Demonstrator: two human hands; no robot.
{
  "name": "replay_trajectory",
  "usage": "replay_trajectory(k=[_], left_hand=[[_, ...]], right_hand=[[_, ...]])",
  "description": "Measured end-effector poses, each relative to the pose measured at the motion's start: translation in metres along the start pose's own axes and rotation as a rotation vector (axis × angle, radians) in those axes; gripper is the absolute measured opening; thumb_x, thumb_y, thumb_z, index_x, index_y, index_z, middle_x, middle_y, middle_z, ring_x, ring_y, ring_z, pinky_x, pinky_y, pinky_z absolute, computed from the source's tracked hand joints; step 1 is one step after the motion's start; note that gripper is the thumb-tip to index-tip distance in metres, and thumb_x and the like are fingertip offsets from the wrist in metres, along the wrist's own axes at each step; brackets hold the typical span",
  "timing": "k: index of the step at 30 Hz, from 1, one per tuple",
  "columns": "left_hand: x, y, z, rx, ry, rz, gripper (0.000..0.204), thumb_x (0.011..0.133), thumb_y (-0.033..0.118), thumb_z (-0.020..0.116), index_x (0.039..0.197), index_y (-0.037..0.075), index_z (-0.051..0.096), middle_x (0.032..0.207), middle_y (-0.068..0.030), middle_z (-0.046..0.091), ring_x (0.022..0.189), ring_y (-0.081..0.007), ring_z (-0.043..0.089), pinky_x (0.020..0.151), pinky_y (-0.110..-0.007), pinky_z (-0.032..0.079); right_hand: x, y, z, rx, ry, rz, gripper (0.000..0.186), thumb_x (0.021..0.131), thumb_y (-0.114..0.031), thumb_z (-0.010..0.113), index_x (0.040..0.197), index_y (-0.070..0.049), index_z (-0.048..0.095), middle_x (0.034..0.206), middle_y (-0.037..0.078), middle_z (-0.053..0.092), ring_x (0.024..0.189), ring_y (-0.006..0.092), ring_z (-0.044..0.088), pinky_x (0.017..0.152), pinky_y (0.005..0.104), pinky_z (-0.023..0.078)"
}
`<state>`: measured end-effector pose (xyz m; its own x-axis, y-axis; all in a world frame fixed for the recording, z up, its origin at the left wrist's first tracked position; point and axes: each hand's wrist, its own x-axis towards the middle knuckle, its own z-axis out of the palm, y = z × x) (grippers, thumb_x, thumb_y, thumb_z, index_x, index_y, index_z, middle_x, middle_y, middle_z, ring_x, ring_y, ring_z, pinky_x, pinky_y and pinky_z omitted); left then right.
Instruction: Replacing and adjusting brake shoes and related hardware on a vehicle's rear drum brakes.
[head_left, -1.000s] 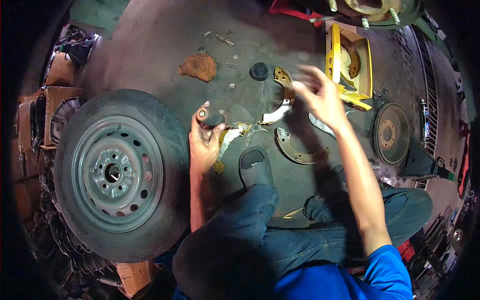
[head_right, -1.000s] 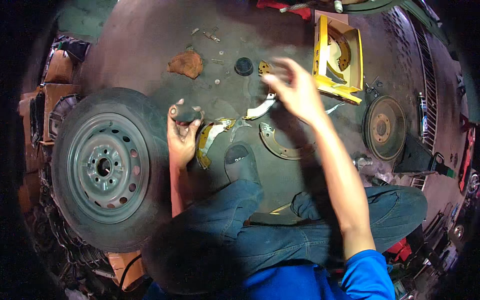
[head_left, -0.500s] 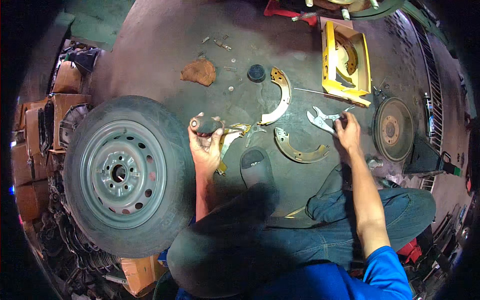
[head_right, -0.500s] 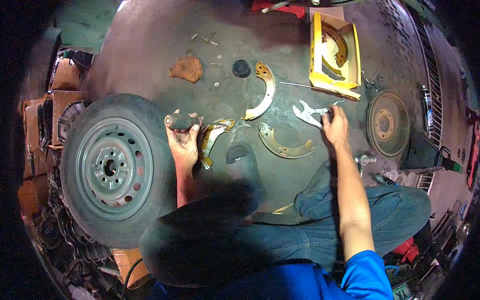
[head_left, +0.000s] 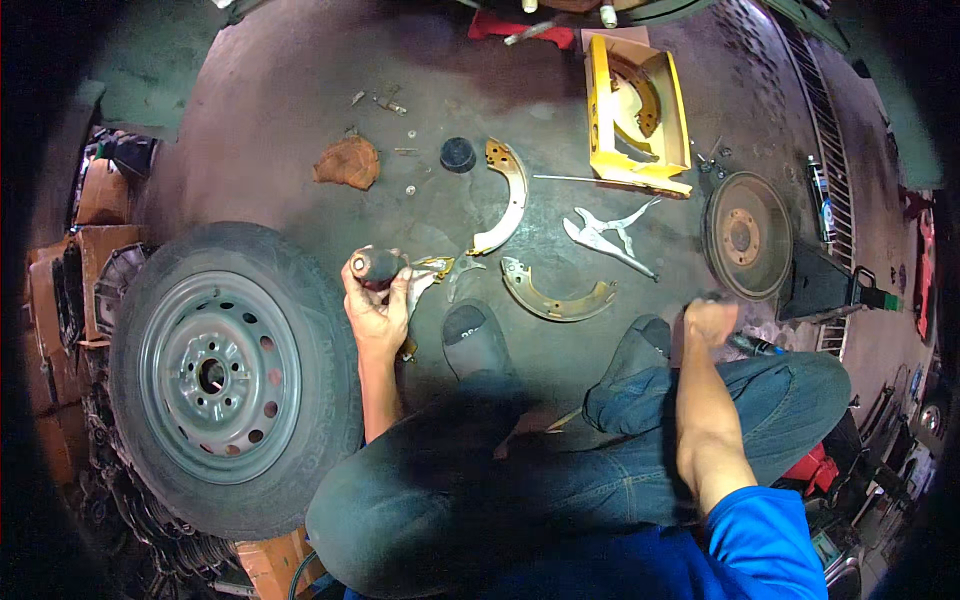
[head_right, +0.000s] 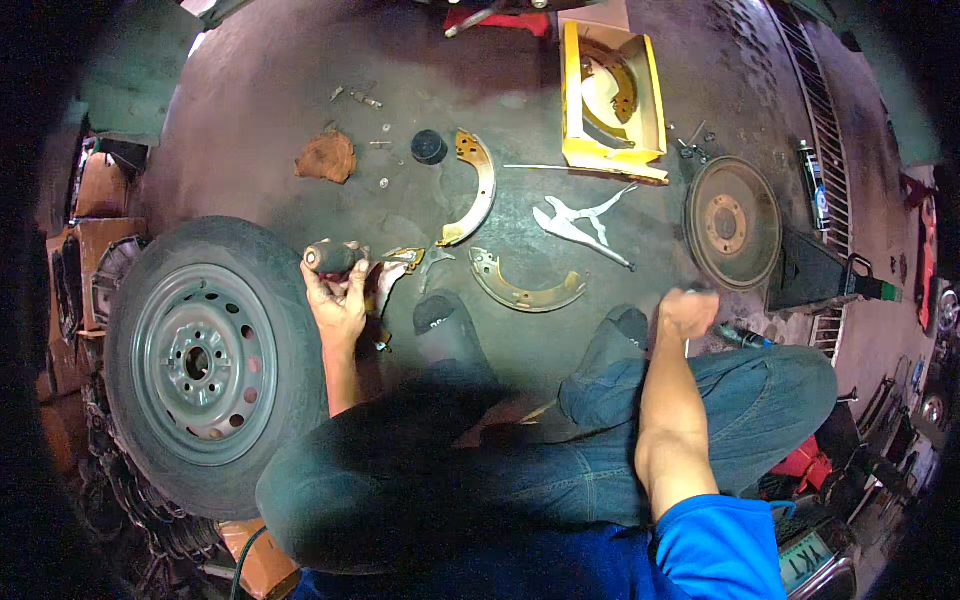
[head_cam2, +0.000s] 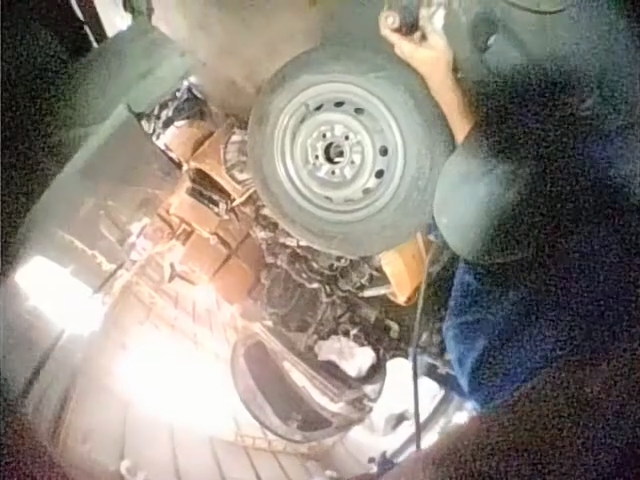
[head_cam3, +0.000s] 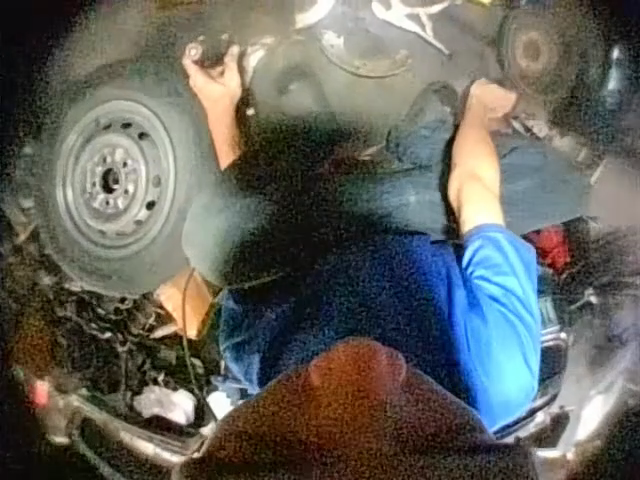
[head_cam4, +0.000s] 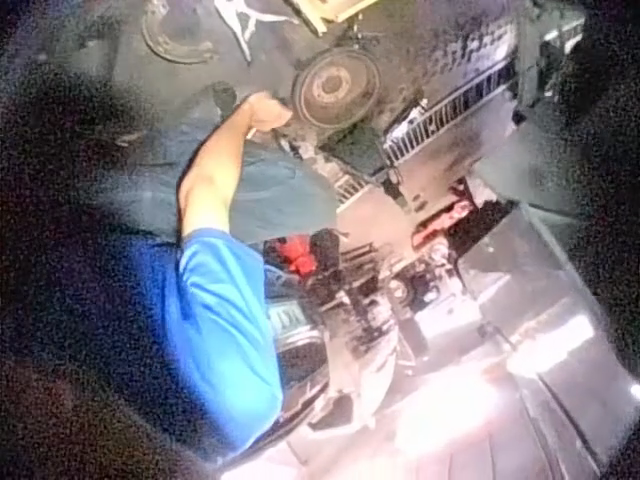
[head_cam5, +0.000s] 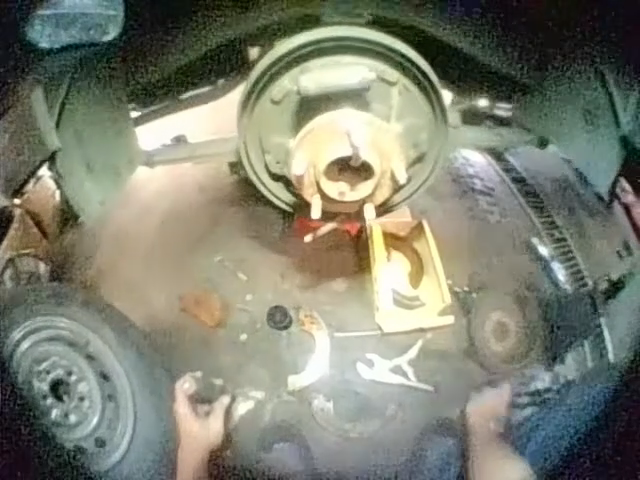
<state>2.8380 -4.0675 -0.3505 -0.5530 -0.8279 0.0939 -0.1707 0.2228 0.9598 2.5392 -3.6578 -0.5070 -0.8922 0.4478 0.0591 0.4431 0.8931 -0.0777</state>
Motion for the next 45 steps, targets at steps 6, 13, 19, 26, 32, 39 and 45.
replay_trajectory(k=[6, 13, 19, 26, 32, 39, 45], left_hand=[[0.006, 0.021, -0.009, 0.294, -0.056, -0.018, 0.038, 0.086, -0.001, 0.072, 0.116, 0.002, 0.049, 0.103, -0.0111, 0.069, 0.091, -0.0155, 0.067, 0.084, -0.031, 0.056], [0.016, 0.026, -0.021, 0.342, -0.067, -0.026, 0.037, 0.08, 0.005, 0.079, 0.108, 0.003, 0.054, 0.083, -0.0095, 0.066, 0.074, -0.0149, 0.067, 0.065, -0.03, 0.055], [0.02, 0.029, 0.006, 0.31, -0.076, 0.074, 0.038, 0.081, 0.005, 0.079, 0.11, 0.002, 0.055, 0.085, -0.0063, 0.066, 0.072, -0.012, 0.065, 0.064, -0.028, 0.054], [0.004, 0.02, 0.007, 0.282, -0.028, 0.006, 0.037, 0.08, 0.005, 0.077, 0.11, 0.001, 0.056, 0.09, -0.0091, 0.065, 0.079, -0.0148, 0.065, 0.071, -0.029, 0.054], [0.002, 0.006, -0.007, 0.319, -0.036, 0.168, 0.035, 0.08, 0.004, 0.074, 0.11, 0.003, 0.057, 0.093, -0.0149, 0.064, 0.085, -0.0301, 0.065, 0.08, -0.036, 0.052], [0.006, 0.011, 0.008, 0.169, -0.176, -0.017, 0.019, 0.084, 0.012, 0.067, 0.102, 0.007, 0.063, 0.099, -0.0166, 0.066, 0.094, -0.0325, 0.066, 0.077, -0.043, 0.051], [0.012, 0.019, -0.008, 0.364, -0.14, 0.27, 0.037, 0.082, 0.012, 0.07, 0.115, 0.009, 0.054, 0.105, -0.016, 0.062, 0.093, -0.0397, 0.063, 0.081, -0.043, 0.052]], right_hand=[[0.002, 0.054, 0.094, -0.297, -0.301, 0.439, 0.059, 0.081, -0.026, 0.074, 0.132, -0.008, 0.05, 0.131, 0.011, 0.06, 0.119, 0.0283, 0.06, 0.099, 0.0422, 0.049], [-0.049, -0.007, -0.001, 0.144, -0.602, 0.173, 0.046, 0.103, -0.034, 0.04, 0.121, 0.004, 0.058, 0.119, 0.027, 0.064, 0.114, 0.0402, 0.062, 0.097, 0.0475, 0.05], [-0.039, -0.043, -0.065, 0.184, -0.287, -0.486, 0.047, 0.102, -0.036, 0.043, 0.119, 0.007, 0.056, 0.103, 0.034, 0.065, 0.094, 0.0501, 0.064, 0.082, 0.0538, 0.05], [-0.128, -0.163, -0.213, 0.689, -0.661, -1.258, 0.033, 0.096, -0.021, 0.064, 0.122, -0.002, 0.061, 0.096, 0.024, 0.071, 0.079, 0.0368, 0.07, 0.07, 0.0388, 0.054], [-0.189, -0.247, -0.352, 1.011, -0.417, -1.808, 0.039, 0.088, -0.022, 0.074, 0.122, -0.005, 0.065, 0.082, 0.012, 0.068, 0.063, 0.0233, 0.064, 0.06, 0.0324, 0.052], [-0.206, -0.253, -0.319, 0.442, -0.266, -2.101, 0.041, 0.095, -0.043, 0.058, 0.124, -0.013, 0.06, 0.074, 0.01, 0.064, 0.058, 0.0301, 0.067, 0.049, 0.0378, 0.053], [-0.201, -0.269, -0.376, 0.795, -0.348, -2.016, 0.044, 0.087, -0.031, 0.073, 0.125, -0.011, 0.065, 0.074, 0.008, 0.062, 0.06, 0.0279, 0.065, 0.052, 0.0385, 0.051]])
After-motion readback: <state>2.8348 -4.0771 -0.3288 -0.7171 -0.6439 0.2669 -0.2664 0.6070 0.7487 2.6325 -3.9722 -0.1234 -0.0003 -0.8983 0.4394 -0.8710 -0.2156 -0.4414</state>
